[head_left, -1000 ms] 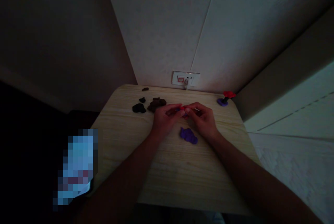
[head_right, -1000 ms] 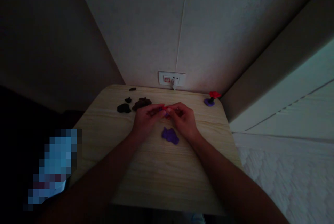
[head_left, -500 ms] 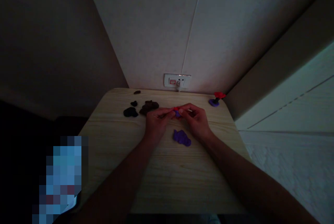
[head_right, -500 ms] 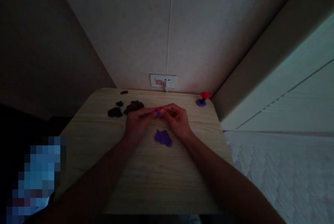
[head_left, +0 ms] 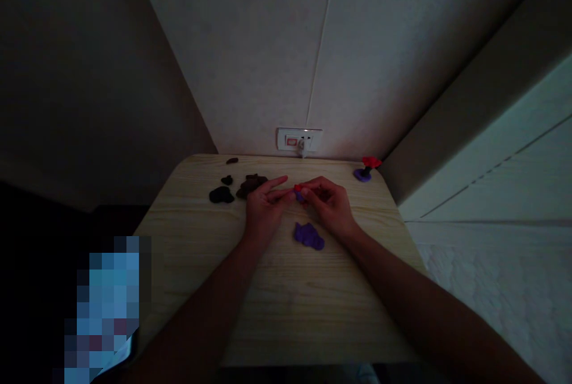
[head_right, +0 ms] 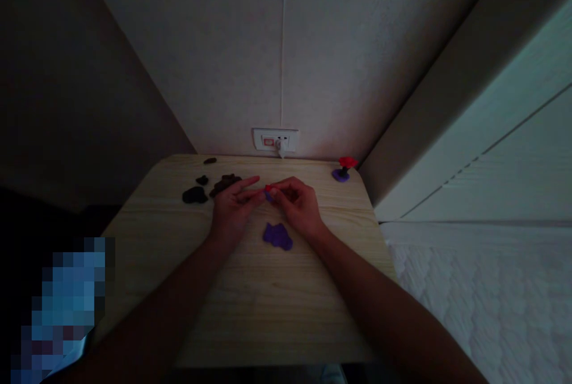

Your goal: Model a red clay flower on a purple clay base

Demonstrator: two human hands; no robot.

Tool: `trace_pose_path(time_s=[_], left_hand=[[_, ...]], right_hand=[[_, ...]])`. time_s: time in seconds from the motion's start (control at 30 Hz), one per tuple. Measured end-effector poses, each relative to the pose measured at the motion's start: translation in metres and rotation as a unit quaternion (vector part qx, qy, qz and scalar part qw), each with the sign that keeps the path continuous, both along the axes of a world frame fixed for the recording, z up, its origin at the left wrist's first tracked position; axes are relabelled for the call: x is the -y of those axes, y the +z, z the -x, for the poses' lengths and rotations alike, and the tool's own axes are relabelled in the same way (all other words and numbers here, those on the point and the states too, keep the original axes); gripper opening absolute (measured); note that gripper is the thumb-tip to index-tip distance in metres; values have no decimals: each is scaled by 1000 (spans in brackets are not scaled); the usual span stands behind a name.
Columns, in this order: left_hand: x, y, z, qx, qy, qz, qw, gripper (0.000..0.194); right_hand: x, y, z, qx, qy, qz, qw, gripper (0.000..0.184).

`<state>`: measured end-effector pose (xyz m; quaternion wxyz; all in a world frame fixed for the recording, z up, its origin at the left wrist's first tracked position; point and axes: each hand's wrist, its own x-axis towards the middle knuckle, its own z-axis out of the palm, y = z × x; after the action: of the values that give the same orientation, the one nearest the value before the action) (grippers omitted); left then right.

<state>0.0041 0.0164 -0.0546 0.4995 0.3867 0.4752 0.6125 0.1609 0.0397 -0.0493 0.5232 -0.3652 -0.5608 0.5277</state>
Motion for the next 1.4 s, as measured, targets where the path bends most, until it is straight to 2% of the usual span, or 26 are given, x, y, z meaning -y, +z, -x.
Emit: trace_pose_path(time_s=[0.23, 0.53, 0.8, 1.1, 1.27, 1.4], left_hand=[[-5, -1, -1, 31, 52, 20, 998, 46], [0, 3, -2, -24, 15, -9, 1000, 39], [2, 3, 0, -37, -10, -31, 999, 35], [-1, 3, -3, -34, 15, -36, 999, 29], [0, 7, -7, -9, 4, -30, 1000, 37], [0, 5, -7, -19, 23, -26, 999, 39]], right_hand=[[-2, 1, 1, -27, -10, 18, 999, 29], [1, -2, 1, 1, -8, -18, 1000, 26], [5, -1, 2, 26, 9, -14, 1000, 28], [-2, -1, 1, 3, -7, 17, 1000, 33], [-4, -1, 1, -20, -29, 30, 999, 35], [-4, -2, 2, -49, -32, 48, 997, 41]])
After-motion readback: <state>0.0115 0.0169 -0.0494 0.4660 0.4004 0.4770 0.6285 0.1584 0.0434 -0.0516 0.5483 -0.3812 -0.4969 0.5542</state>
